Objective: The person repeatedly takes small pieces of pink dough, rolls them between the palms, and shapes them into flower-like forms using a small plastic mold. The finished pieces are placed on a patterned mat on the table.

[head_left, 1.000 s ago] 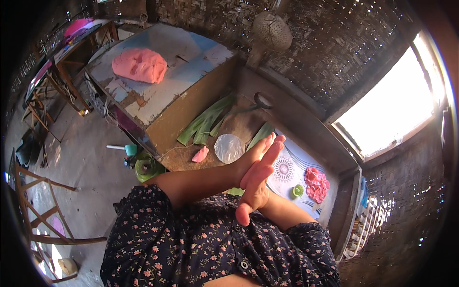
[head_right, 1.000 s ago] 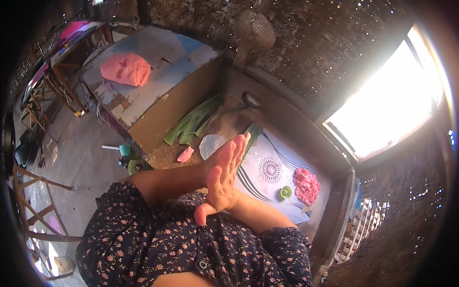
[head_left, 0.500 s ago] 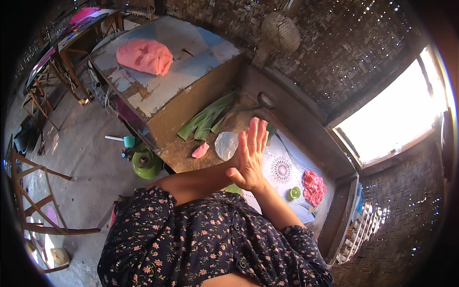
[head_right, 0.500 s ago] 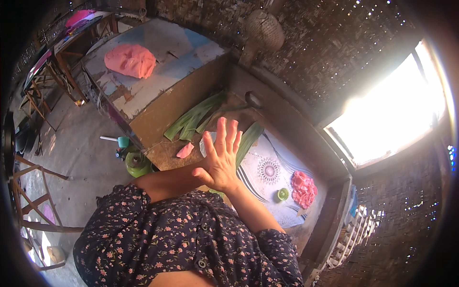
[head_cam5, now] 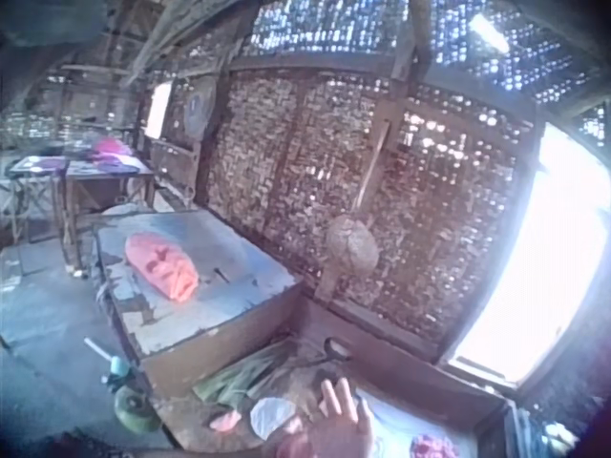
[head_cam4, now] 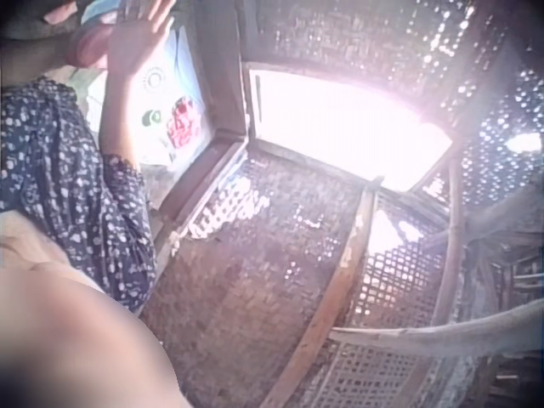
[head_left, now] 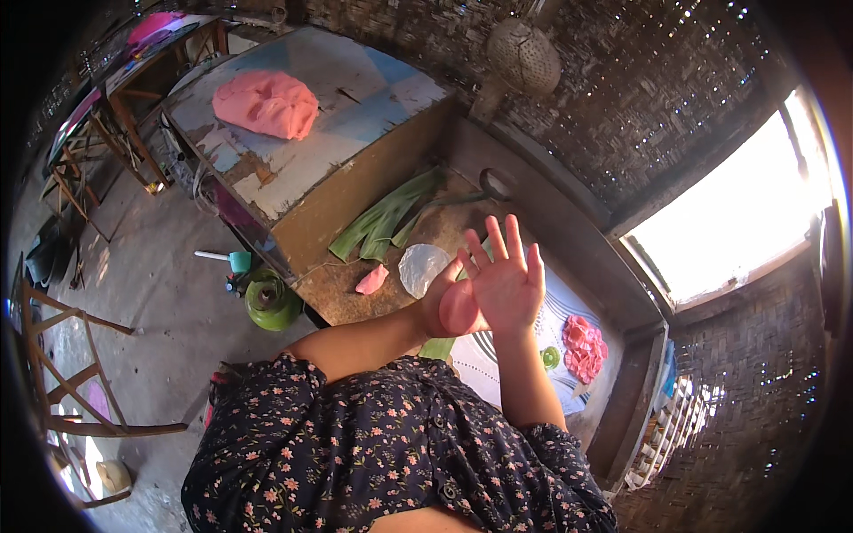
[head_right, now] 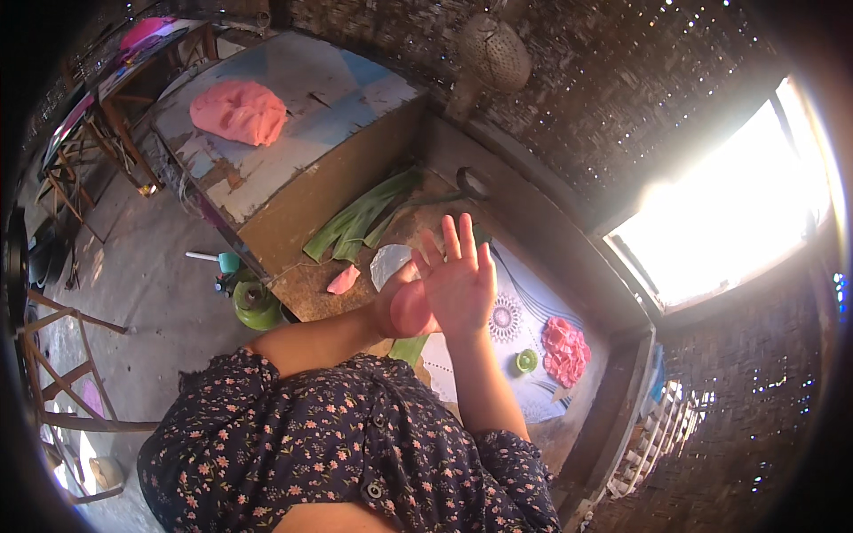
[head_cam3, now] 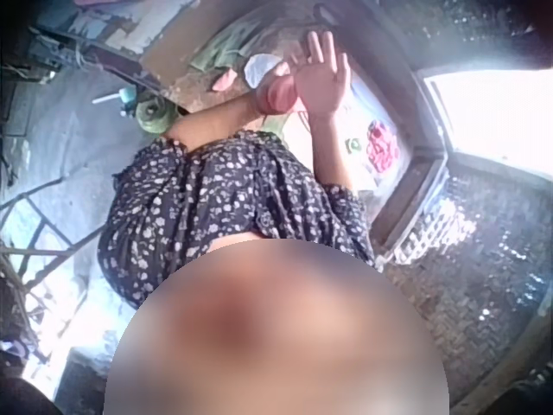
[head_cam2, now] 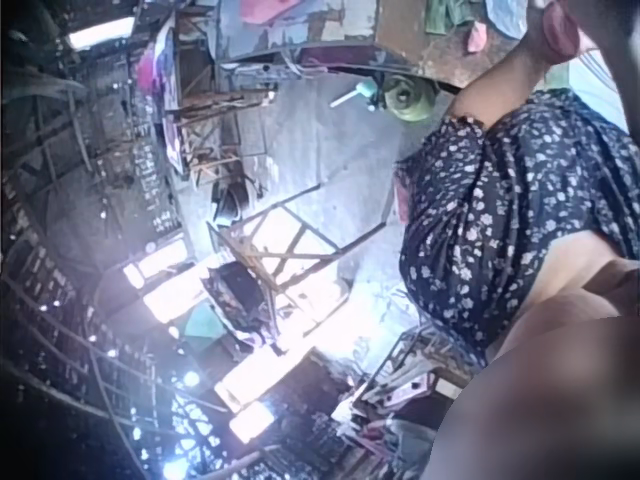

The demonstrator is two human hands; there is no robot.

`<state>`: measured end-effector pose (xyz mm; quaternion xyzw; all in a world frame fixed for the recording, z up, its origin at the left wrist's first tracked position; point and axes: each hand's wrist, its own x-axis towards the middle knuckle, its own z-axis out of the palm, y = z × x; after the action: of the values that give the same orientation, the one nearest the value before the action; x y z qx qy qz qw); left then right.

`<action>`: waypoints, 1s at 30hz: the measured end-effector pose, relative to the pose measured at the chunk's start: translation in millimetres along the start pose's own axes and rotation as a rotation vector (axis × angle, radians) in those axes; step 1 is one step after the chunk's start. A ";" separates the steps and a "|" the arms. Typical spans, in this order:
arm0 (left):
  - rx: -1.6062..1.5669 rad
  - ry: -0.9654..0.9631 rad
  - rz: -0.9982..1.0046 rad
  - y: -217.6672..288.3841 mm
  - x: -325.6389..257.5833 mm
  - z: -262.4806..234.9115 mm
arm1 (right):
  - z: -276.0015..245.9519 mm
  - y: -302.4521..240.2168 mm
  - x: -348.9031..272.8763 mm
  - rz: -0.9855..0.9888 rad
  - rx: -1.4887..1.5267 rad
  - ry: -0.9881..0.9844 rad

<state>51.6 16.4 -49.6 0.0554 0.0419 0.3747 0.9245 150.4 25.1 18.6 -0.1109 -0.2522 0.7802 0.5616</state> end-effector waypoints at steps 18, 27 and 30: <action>2.376 1.588 -0.127 79.2 29.5 -175.6 | -156.8 -3.8 -113.5 0.315 -0.494 0.601; 2.222 0.374 0.515 61.1 38.1 -116.5 | -180.8 -10.9 -105.8 0.155 -0.661 0.688; 2.016 0.215 0.449 62.5 25.8 -67.2 | -188.9 -4.4 -81.1 0.124 -0.948 0.686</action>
<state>19.0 83.8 -108.7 0.7758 0.4068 0.3324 0.3494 268.2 1.4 -148.2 -0.6108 -0.3703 0.5332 0.4534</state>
